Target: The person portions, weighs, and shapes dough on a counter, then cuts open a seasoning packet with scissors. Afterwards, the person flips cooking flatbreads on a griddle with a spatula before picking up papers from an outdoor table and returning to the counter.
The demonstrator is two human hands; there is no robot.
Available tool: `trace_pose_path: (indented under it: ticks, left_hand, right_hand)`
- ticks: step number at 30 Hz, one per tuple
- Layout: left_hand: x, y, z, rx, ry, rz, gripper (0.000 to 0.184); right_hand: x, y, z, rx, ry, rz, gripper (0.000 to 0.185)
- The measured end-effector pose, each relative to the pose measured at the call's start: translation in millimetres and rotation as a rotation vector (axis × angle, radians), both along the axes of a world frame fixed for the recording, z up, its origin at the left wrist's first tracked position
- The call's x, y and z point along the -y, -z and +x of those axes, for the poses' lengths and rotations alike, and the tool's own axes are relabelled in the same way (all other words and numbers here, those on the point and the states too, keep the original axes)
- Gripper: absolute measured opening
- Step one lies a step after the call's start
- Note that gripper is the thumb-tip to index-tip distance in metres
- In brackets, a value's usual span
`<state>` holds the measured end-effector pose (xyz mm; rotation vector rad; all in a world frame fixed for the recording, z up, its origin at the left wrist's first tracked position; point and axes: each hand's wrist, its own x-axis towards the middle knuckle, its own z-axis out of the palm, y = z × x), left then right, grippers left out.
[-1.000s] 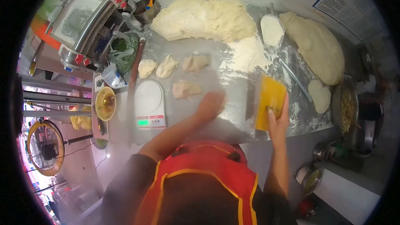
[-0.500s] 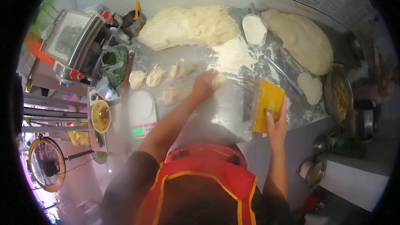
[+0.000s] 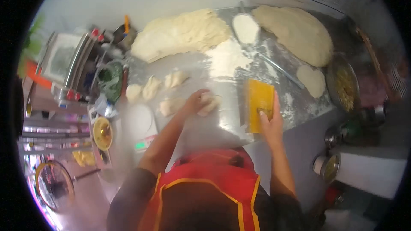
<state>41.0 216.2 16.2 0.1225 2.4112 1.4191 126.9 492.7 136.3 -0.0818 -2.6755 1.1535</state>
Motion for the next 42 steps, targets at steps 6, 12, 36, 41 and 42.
trace_pose_path:
  ticks: [6,12,36,41,42]
  left_hand:
    - [107.3,-61.7,64.8,-0.141,-0.335,-0.144,0.041]
    - [191.8,-41.2,115.1,-0.456,-0.669,-0.579,0.046]
    - [278.1,-26.5,217.9,-0.21,-0.878,-0.064,0.04]
    - [270.8,-28.3,218.0,-0.087,-0.907,-0.12,0.039]
    - [267.4,-28.2,216.5,-0.064,-0.906,-0.165,0.039]
  right_hand:
    - [32.2,6.9,-11.4,0.031,-0.171,-0.308,0.069]
    - [75.5,8.2,-15.8,0.04,-0.321,-0.325,0.067]
    - [240.2,-26.4,-0.5,0.142,-0.843,0.148,0.065]
    - [279.6,-19.8,5.1,0.198,-1.03,0.101,0.065]
    - [287.2,-18.5,7.2,0.184,-1.073,0.064,0.066]
